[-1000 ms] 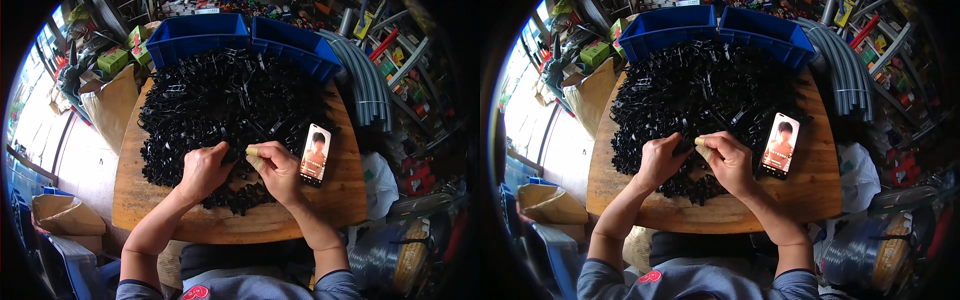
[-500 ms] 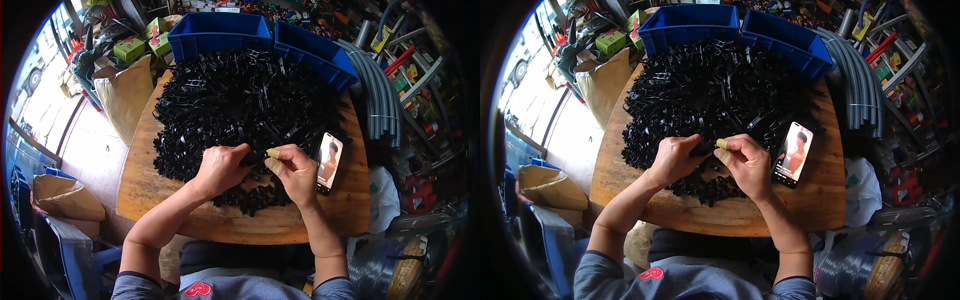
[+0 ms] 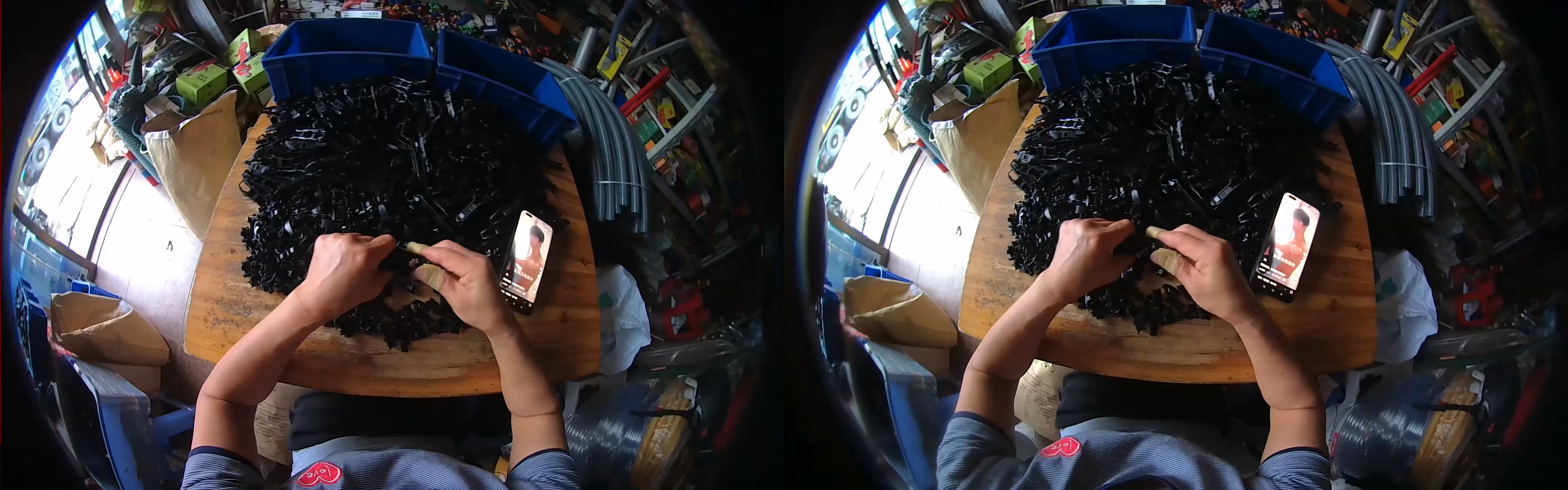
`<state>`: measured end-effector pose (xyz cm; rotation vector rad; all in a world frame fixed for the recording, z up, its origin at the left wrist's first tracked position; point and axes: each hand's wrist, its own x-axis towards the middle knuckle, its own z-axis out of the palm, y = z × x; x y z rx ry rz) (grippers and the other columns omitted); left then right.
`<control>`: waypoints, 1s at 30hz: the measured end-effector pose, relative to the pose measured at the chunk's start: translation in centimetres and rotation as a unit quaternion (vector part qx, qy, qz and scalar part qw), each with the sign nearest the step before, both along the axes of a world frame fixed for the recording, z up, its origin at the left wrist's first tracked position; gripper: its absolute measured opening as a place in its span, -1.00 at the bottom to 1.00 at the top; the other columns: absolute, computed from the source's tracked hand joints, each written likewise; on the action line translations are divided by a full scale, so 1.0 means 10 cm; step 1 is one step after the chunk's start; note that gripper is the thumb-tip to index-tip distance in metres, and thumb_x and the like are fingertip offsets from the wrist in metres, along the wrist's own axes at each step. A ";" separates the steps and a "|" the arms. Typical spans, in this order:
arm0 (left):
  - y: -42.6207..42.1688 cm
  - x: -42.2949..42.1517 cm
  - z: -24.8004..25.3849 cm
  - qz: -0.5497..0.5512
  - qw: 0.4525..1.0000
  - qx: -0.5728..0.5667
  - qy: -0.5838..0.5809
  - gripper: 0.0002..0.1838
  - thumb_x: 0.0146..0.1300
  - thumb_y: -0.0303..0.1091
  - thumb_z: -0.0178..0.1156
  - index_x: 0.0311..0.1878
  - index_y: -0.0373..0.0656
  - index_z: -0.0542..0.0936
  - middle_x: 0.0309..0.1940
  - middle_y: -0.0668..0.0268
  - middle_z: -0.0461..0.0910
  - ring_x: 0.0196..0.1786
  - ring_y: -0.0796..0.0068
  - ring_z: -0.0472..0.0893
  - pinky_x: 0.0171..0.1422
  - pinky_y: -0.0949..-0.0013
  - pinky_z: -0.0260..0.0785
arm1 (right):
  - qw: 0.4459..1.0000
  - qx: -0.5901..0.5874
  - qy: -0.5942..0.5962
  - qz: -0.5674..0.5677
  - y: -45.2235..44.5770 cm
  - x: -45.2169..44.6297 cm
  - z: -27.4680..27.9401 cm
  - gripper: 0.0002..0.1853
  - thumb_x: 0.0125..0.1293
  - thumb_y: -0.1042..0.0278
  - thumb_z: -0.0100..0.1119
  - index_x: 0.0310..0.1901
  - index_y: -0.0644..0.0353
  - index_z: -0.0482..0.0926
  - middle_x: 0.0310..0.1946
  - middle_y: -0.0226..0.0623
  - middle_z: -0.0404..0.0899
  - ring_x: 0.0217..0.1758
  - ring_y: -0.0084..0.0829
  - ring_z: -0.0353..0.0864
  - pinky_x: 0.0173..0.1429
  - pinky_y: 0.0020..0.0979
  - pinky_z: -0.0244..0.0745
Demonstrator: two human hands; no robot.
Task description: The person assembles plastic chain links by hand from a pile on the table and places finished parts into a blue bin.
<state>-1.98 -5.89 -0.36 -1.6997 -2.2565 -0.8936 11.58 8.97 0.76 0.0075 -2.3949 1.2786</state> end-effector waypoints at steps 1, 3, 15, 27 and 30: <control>-0.01 -0.01 0.00 0.000 1.000 -0.006 0.010 -0.76 -0.17 -0.33 0.36 -0.47 -0.12 0.47 -0.64 0.24 0.50 -0.50 0.17 0.58 -0.48 0.23 0.40 | 1.000 0.021 0.010 0.000 0.00 -0.01 -0.05 -0.70 0.21 0.48 0.27 -0.02 0.35 0.59 -0.38 -0.28 0.54 -0.46 -0.57 0.48 -0.39 -0.51 0.40; -0.03 -0.02 0.01 -0.016 1.000 -0.010 0.020 -0.74 -0.21 -0.34 0.37 -0.46 -0.11 0.47 -0.64 0.27 0.50 -0.51 0.22 0.58 -0.49 0.26 0.40 | 1.000 0.010 -0.007 0.016 0.00 0.01 -0.04 -0.70 0.22 0.47 0.26 -0.01 0.35 0.58 -0.36 -0.26 0.56 -0.45 -0.54 0.51 -0.37 -0.51 0.43; -0.07 0.13 0.13 0.009 0.999 0.028 0.025 -0.79 -0.13 -0.36 0.27 -0.44 -0.10 0.44 -0.64 0.30 0.51 -0.54 0.20 0.59 -0.52 0.22 0.41 | 0.990 0.089 0.105 -0.023 -0.17 0.02 -0.06 -0.62 0.22 0.45 0.25 0.06 0.36 0.52 -0.30 -0.17 0.55 -0.42 -0.39 0.58 -0.34 -0.45 0.47; -0.07 0.22 0.06 0.050 0.988 -0.145 -0.033 -0.80 0.00 -0.30 0.26 -0.37 -0.16 0.50 -0.63 0.08 0.54 -0.48 -0.02 0.58 -0.41 0.07 0.43 | 0.866 0.492 0.083 -0.030 -0.25 0.06 -0.08 -0.62 0.05 0.58 0.09 -0.06 0.57 0.50 -0.39 -0.20 0.43 -0.36 -0.40 0.52 -0.36 -0.49 0.58; -0.06 0.25 0.05 0.042 0.986 -0.157 -0.047 -0.80 0.06 -0.25 0.23 -0.35 -0.16 0.50 -0.64 0.06 0.53 -0.47 -0.04 0.58 -0.40 0.05 0.43 | 0.853 0.519 0.045 -0.028 -0.31 0.09 -0.06 -0.65 0.06 0.57 0.10 -0.08 0.55 0.51 -0.40 -0.21 0.43 -0.37 -0.40 0.52 -0.34 -0.48 0.58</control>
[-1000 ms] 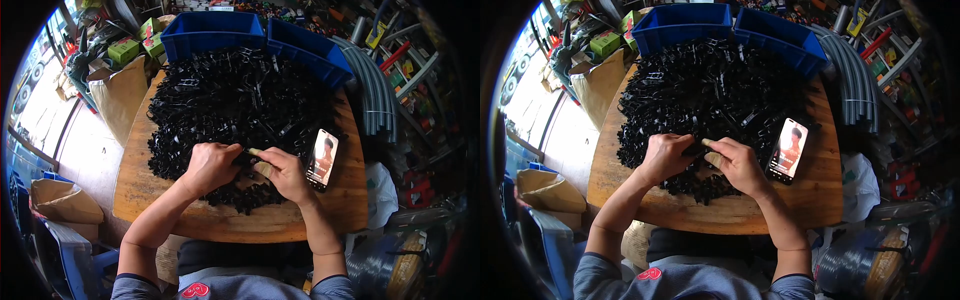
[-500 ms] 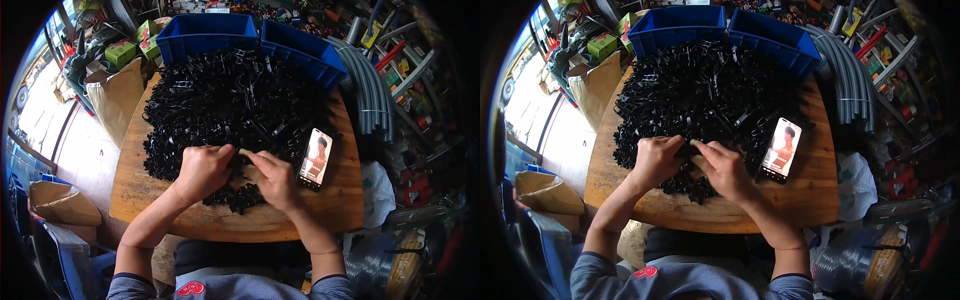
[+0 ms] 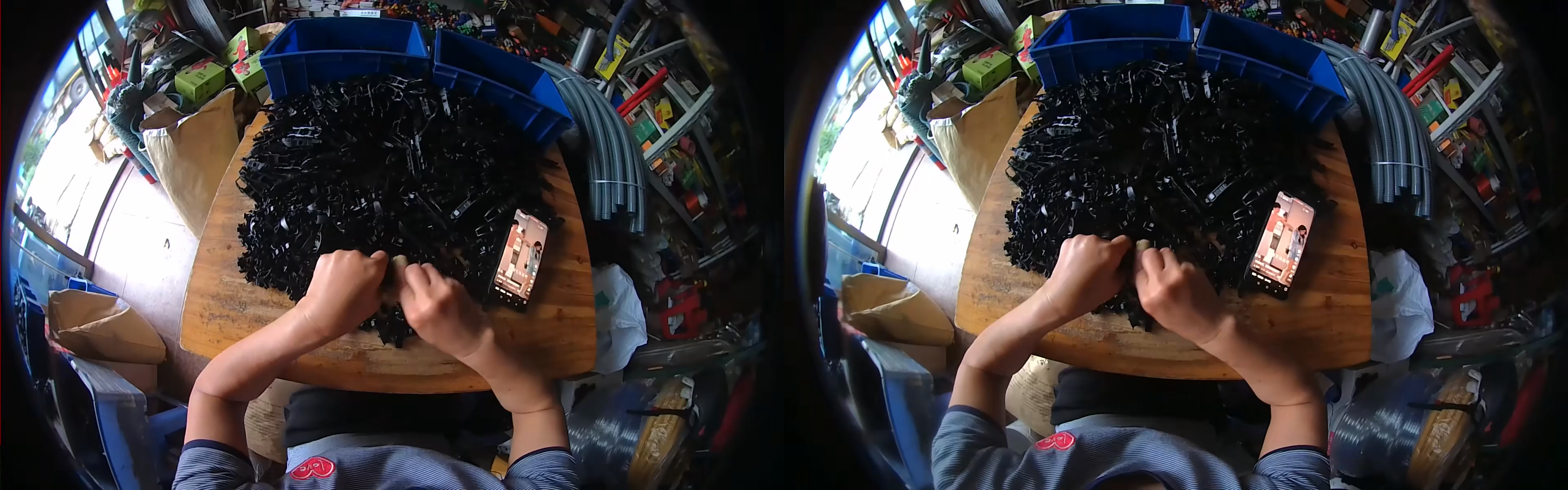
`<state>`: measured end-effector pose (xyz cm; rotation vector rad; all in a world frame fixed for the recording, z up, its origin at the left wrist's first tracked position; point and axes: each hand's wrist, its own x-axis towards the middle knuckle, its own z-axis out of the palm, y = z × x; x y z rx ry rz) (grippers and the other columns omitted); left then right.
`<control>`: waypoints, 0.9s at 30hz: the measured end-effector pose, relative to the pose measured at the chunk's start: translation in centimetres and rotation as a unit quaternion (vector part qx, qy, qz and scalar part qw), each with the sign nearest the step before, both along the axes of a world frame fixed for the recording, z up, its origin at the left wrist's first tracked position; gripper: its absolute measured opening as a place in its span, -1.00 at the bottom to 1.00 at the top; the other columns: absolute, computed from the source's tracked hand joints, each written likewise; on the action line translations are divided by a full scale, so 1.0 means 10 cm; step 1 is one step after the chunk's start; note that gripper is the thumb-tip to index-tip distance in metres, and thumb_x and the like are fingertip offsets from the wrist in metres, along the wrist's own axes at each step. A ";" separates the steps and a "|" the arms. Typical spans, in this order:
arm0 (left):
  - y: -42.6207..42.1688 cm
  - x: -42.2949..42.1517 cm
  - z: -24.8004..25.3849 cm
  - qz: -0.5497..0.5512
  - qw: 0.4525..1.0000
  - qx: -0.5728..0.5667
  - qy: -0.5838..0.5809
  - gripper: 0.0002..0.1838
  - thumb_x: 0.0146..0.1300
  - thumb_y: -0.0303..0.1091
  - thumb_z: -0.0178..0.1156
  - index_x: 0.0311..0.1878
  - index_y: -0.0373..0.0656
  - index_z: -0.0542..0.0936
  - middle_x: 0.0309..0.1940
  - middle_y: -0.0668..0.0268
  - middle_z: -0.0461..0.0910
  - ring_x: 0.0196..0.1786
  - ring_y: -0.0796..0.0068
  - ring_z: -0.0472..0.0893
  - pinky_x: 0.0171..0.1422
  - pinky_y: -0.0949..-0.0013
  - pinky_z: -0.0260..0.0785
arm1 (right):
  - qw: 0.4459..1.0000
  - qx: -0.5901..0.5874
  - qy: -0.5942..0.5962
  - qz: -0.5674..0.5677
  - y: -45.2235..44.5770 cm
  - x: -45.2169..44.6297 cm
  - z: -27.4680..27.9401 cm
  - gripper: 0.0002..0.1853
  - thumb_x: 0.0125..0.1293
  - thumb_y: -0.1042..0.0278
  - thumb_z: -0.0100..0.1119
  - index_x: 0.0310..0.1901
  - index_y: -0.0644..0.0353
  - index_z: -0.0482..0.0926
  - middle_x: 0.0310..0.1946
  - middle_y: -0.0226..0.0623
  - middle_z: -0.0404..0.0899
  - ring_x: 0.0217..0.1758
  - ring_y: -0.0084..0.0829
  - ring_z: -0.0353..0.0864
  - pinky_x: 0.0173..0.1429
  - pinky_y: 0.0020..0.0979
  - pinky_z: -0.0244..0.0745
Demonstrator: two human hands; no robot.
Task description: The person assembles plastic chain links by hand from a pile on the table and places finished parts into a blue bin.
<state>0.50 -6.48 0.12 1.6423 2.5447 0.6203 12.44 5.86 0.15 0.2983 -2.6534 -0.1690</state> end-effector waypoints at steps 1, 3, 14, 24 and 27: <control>0.01 -0.01 0.05 -0.001 1.000 -0.008 -0.012 -0.77 0.08 -0.22 0.25 -0.33 -0.16 0.50 -0.61 0.05 0.54 -0.44 -0.04 0.59 -0.38 0.04 0.43 | 0.999 -0.034 0.007 0.012 0.08 -0.02 0.03 -0.66 0.08 0.57 0.10 -0.08 0.53 0.51 -0.39 -0.22 0.44 -0.38 -0.40 0.52 -0.33 -0.48 0.58; -0.03 -0.02 0.24 -0.053 0.995 0.036 -0.081 -0.56 0.14 0.05 0.23 -0.24 -0.19 0.51 -0.54 0.03 0.59 -0.38 -0.05 0.62 -0.31 0.08 0.47 | 0.990 -0.141 -0.006 0.009 0.27 0.01 0.14 -0.59 0.10 0.51 0.20 0.02 0.45 0.49 -0.36 -0.24 0.47 -0.39 -0.38 0.52 -0.32 -0.46 0.56; -0.96 -1.39 -0.33 0.256 0.852 0.392 -0.235 -0.75 0.25 -0.21 0.23 -0.25 -0.24 0.61 -0.57 0.48 0.44 -0.50 0.65 0.34 -0.39 0.57 0.15 | 0.978 -0.152 -0.045 0.138 -0.18 0.36 -0.36 -0.35 0.07 0.00 0.31 0.21 0.05 0.43 0.36 -0.08 0.10 0.36 -0.19 0.14 0.30 -0.22 0.31; -0.51 -0.91 -0.83 0.216 0.920 0.323 -0.047 -0.67 0.20 -0.39 0.23 0.06 -0.04 0.56 0.27 0.19 0.35 0.43 0.16 0.14 0.47 0.13 -0.02 | 0.993 -0.080 0.062 0.068 0.18 -0.31 -0.54 -0.41 0.21 0.04 0.16 0.26 0.05 0.39 0.29 0.00 0.23 0.26 -0.12 0.27 0.24 -0.16 0.29; -0.28 -0.90 -0.73 0.174 0.940 0.293 -0.028 -0.66 0.19 -0.39 0.24 0.07 -0.03 0.55 0.28 0.19 0.35 0.44 0.21 0.13 0.49 0.14 -0.05 | 0.992 -0.115 0.053 0.019 0.26 -0.29 -0.48 -0.47 0.25 0.05 0.15 0.21 0.08 0.45 0.29 0.03 0.24 0.25 -0.14 0.28 0.25 -0.15 0.28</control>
